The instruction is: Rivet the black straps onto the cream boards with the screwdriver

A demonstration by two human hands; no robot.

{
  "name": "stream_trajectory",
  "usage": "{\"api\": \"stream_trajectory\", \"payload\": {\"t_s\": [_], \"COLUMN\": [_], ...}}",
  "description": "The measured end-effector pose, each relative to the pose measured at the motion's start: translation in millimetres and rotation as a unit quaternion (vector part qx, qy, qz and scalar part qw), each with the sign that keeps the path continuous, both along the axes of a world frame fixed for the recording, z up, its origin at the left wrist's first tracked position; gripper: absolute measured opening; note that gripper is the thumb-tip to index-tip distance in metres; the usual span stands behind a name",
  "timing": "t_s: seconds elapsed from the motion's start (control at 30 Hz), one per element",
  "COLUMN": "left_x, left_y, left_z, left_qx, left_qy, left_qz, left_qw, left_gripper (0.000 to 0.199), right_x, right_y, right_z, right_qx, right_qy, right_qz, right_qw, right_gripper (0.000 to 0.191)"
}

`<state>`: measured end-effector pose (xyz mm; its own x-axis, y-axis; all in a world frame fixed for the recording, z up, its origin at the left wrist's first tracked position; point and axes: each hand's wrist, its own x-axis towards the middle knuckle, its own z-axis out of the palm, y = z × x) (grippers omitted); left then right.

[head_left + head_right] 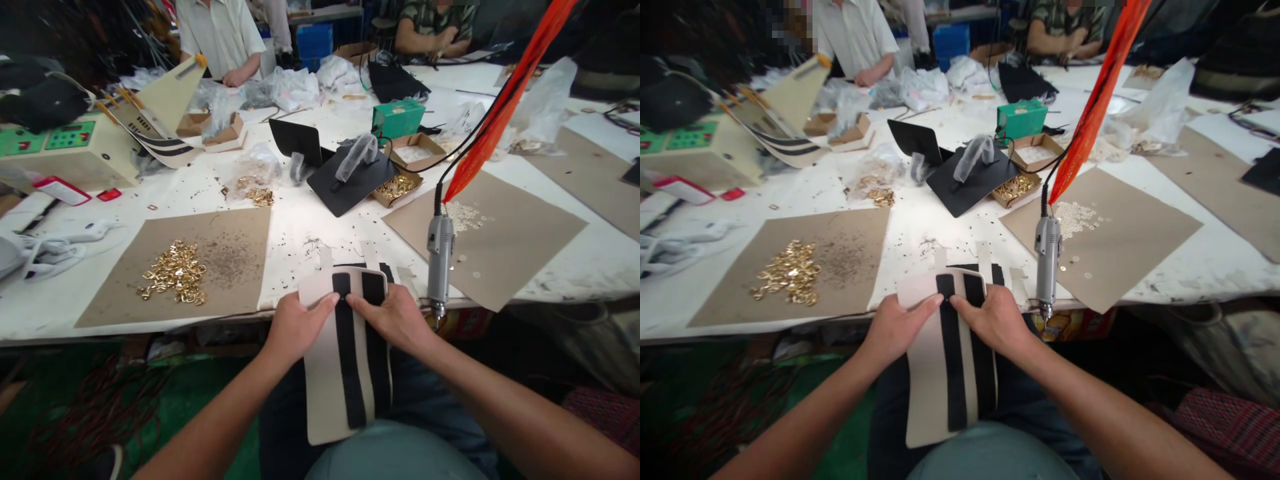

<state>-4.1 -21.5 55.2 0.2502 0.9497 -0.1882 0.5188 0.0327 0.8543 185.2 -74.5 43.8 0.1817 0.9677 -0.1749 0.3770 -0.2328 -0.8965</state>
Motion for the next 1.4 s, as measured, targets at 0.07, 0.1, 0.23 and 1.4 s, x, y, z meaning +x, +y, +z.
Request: {"api": "stream_trajectory", "payload": {"t_s": [0.07,0.1,0.23,1.4], "left_x": [5,6,9,15], "left_y": [17,24,40,49], "left_z": [-0.3,-2.2,-16.3,-30.6], "left_qx": [0.019,0.025,0.041,0.094], "left_qy": [0.047,0.063,0.093,0.145], "left_qz": [-0.005,-0.011,-0.03,-0.013], "left_qw": [0.999,0.998,0.994,0.985], "left_gripper": [0.031,0.031,0.03,0.051], "right_x": [4,5,7,2], "right_y": [18,24,38,62], "right_z": [-0.2,-1.6,-9.2,-12.6], "right_qx": [-0.001,0.005,0.021,-0.031], "right_qy": [-0.089,-0.129,-0.233,-0.323], "right_qz": [0.002,0.008,0.033,0.048], "right_qw": [0.996,0.992,0.972,0.945], "right_gripper": [0.03,0.03,0.03,0.028]}}
